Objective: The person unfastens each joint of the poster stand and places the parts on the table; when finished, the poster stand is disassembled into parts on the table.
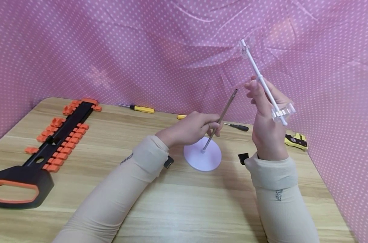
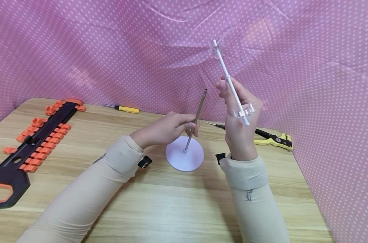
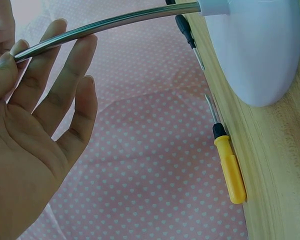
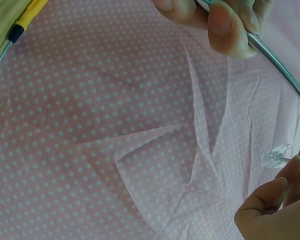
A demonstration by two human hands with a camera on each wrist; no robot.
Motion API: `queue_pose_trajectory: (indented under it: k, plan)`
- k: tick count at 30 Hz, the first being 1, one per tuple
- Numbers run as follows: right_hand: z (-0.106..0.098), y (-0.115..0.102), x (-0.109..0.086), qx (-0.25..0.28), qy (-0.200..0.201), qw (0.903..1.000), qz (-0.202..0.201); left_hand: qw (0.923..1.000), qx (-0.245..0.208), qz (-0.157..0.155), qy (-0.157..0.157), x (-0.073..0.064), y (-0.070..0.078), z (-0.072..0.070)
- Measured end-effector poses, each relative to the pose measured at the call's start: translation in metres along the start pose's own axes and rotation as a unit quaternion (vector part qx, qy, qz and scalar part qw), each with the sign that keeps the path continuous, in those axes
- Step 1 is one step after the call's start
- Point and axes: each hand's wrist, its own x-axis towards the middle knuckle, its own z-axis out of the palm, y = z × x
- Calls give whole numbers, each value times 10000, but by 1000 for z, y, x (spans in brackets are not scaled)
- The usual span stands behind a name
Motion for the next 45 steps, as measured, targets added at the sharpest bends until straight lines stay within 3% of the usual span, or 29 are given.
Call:
queue_pose_trajectory:
  k: [5,11,21,31,38,45]
  plan:
    - [-1,0,4,182,62,9998,-113,10000,35,1,6,1,-1,0]
    - [-5,-3,8,570,317,9961,596,10000,-9,48,1,0,-1,0]
    - [-12,-6,14,623,340,9936,881,10000,-64,42,14,0,0,0]
    - [-18,-6,17,513,324,9947,825,10000,-53,70,30,0,-1,1]
    - [-22,-5,19,363,194,9976,556,10000,19,14,45,0,2,0]
    - [-22,-5,19,498,85,9961,721,10000,-14,6,42,1,0,1]
